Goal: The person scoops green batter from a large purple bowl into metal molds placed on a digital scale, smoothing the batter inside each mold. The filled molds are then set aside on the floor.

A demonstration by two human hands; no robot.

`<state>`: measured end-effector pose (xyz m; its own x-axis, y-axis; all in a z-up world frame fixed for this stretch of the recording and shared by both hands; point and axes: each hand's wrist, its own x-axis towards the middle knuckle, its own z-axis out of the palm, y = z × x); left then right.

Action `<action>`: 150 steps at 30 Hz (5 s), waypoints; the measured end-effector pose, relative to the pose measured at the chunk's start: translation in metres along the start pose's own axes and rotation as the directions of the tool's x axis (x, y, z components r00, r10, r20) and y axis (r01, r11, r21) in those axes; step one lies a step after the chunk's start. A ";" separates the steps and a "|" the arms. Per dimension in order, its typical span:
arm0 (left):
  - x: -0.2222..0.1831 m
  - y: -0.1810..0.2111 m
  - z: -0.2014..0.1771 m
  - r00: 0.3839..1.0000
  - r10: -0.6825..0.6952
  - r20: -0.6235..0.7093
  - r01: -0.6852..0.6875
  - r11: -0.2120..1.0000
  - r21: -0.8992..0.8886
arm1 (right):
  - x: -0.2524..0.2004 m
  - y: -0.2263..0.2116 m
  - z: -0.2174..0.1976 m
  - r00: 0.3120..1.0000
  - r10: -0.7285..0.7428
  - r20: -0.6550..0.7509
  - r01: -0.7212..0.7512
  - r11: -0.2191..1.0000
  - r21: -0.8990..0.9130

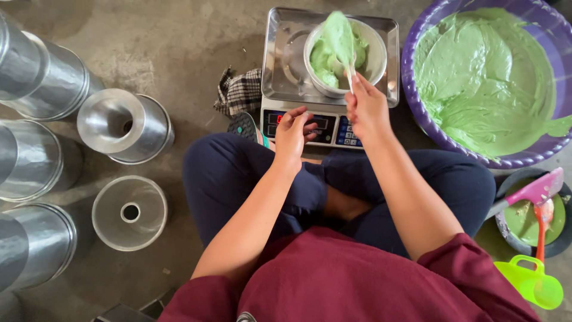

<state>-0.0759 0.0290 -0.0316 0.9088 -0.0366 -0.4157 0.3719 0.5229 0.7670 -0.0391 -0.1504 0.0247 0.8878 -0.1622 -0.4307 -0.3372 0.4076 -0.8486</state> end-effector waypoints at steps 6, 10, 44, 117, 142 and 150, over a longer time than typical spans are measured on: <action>-0.004 -0.003 0.010 0.998 -0.043 0.038 0.042 0.999 0.029 | -0.024 -0.074 -0.061 0.963 0.073 -0.259 0.046 0.903 0.427; -0.005 -0.004 0.012 0.997 -0.065 0.038 0.064 0.998 0.028 | -0.071 -0.102 -0.173 0.696 -0.618 -0.365 0.517 0.784 -0.343; 0.026 0.051 -0.023 0.992 0.083 -0.090 -0.091 0.992 -0.088 | -0.095 -0.017 -0.404 0.746 -0.656 0.116 -0.310 -0.496 -0.811; 0.207 0.083 0.002 0.942 0.331 0.052 -0.217 0.484 0.848 | 0.164 -0.139 0.097 0.446 -0.209 0.871 0.477 -0.767 -0.428; 0.215 0.059 -0.014 0.894 0.425 0.144 -0.361 0.490 0.794 | 0.119 -0.132 0.044 0.660 -0.472 0.584 0.396 -0.442 -0.805; 0.165 0.052 0.007 0.977 -0.209 0.035 0.188 0.934 0.304 | 0.079 -0.120 0.003 0.809 -0.522 0.269 0.243 -0.118 -0.963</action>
<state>0.0946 0.0436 -0.0570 0.8173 -0.1750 -0.5490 0.5761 0.2228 0.7865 0.0722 -0.2096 0.0939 0.9788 -0.1027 0.1772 -0.0456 -0.9527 -0.3005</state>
